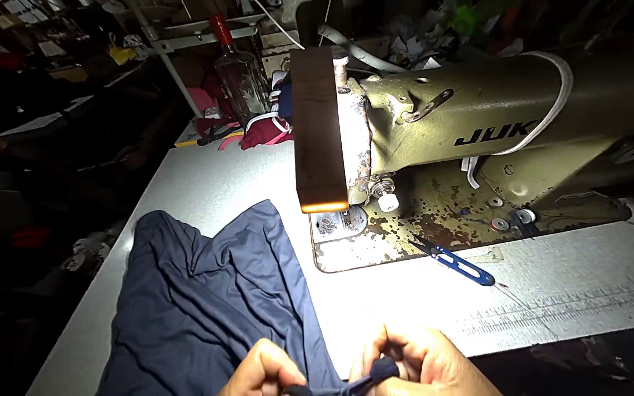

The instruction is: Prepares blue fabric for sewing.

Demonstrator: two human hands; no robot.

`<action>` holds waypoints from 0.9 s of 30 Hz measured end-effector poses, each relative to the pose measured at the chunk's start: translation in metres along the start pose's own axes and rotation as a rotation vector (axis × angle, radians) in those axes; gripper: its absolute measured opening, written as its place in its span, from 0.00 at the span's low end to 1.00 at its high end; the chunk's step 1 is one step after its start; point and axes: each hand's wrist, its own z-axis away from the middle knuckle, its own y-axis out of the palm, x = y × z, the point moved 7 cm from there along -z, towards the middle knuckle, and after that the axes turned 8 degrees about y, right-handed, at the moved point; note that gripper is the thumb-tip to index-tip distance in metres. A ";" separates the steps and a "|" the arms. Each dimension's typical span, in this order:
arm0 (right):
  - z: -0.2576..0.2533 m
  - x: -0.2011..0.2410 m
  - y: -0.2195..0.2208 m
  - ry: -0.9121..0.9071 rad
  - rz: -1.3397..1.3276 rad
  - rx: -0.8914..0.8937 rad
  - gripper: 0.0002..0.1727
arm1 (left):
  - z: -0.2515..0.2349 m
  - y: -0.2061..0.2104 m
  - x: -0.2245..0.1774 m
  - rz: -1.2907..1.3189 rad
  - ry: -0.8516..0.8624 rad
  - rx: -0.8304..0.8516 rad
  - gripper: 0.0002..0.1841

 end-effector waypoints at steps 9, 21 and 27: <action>0.000 -0.006 0.004 0.121 0.083 -0.033 0.07 | 0.001 0.003 0.009 0.000 -0.006 0.015 0.14; -0.005 -0.015 0.004 0.036 0.084 -0.041 0.08 | -0.004 0.015 -0.009 -0.371 0.140 0.392 0.11; -0.005 -0.017 0.002 0.019 0.092 -0.062 0.07 | -0.006 0.025 -0.018 -0.853 0.173 0.468 0.06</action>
